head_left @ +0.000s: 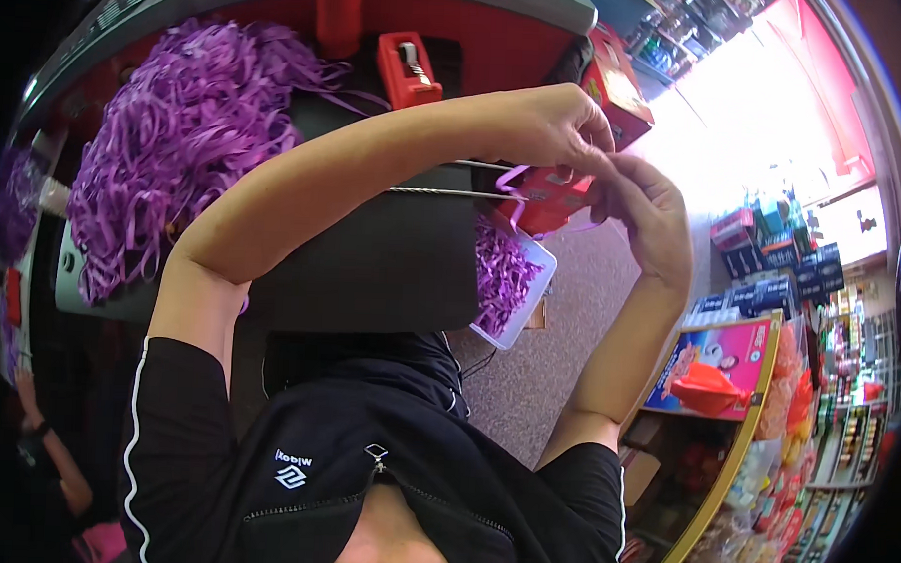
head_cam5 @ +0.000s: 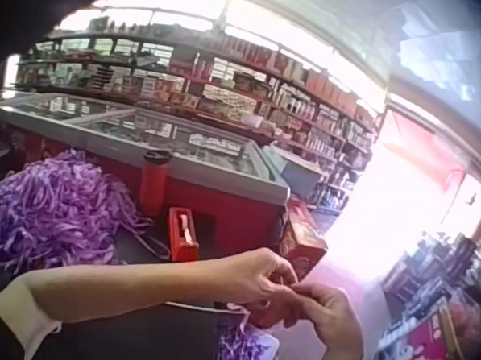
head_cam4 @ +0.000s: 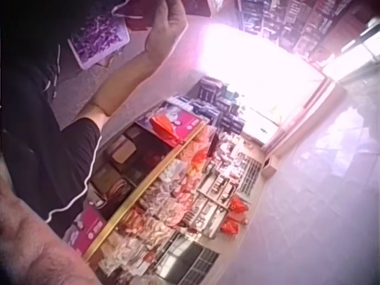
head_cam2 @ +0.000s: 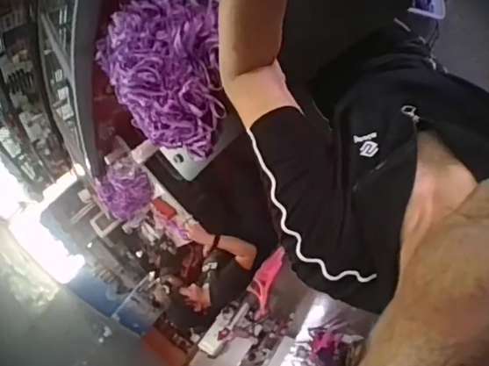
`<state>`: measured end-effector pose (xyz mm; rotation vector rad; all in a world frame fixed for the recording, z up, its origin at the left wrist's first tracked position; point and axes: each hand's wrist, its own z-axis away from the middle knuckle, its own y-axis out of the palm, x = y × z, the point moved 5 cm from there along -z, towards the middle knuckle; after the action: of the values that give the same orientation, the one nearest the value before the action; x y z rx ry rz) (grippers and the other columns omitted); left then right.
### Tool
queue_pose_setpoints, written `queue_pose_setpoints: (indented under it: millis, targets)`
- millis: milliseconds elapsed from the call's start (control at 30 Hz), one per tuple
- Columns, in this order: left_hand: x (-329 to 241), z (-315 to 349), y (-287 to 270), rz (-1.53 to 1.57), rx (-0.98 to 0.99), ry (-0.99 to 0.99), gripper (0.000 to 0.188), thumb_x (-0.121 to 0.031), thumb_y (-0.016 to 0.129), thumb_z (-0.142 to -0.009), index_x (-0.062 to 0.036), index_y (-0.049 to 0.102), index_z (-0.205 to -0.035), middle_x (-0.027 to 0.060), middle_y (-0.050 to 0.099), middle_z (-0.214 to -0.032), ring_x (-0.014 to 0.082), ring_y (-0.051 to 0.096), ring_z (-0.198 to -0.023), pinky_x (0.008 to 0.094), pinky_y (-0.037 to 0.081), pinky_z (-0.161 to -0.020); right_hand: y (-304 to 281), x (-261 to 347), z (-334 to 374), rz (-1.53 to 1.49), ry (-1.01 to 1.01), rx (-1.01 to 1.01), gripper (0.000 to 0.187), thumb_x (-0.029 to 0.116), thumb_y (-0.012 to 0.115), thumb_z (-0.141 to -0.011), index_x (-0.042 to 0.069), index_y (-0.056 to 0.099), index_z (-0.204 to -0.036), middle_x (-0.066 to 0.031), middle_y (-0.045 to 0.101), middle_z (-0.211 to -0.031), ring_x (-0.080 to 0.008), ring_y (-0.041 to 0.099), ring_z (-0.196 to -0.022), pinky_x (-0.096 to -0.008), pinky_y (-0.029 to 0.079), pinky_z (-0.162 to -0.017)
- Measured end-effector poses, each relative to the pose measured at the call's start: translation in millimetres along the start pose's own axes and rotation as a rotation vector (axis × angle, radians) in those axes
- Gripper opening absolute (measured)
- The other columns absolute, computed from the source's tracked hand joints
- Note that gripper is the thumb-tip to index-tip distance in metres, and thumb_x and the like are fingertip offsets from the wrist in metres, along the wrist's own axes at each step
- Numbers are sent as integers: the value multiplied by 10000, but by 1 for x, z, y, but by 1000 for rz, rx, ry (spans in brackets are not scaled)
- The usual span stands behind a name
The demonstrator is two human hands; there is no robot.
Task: The recorder is seen organizing and looping purple lanyards around a measuring guide on a desk.
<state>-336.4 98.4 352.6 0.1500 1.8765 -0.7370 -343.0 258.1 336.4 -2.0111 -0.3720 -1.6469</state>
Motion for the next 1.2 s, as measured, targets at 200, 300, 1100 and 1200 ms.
queue_pose_setpoints:
  millis: [200, 300, 1100, 1200]
  targets:
    - [3, -44, 27, -41, 119, 114, 212, -103, 650, -851, 40, 678, -1006, 88, 691, -862, 120, 625, -772, 255, 497, -759, -32, -74, 52, -222, 55, -93, 250, 92, 514, -927, -58, 595, -1109, -132, 665, -896, -206, 649, -832, -327, 507, -803]
    - [-14, -60, 27, -105, 84, 207, 181, -95, 653, -850, 9, 694, -993, 77, 692, -892, 123, 635, -827, 249, 497, -793, -45, -115, 80, -188, 50, -92, 233, 99, 548, -916, -46, 633, -1078, -87, 674, -904, -164, 633, -871, -295, 481, -819]
    - [136, -65, -51, -541, -330, 14, 215, -119, 626, -818, 11, 665, -984, 158, 683, -925, 267, 668, -860, 329, 505, -790, -30, -201, 15, -567, 100, -345, 306, 99, 636, -884, -24, 581, -1158, -125, 682, -979, -158, 651, -863, -266, 508, -765]
    - [147, -46, -64, -893, -348, -19, 214, -83, 624, -790, 1, 671, -981, 152, 650, -937, 302, 631, -914, 353, 492, -831, -4, -211, -21, -630, -6, -207, 271, 83, 637, -882, -30, 603, -1126, -132, 685, -982, -149, 653, -833, -250, 515, -740]
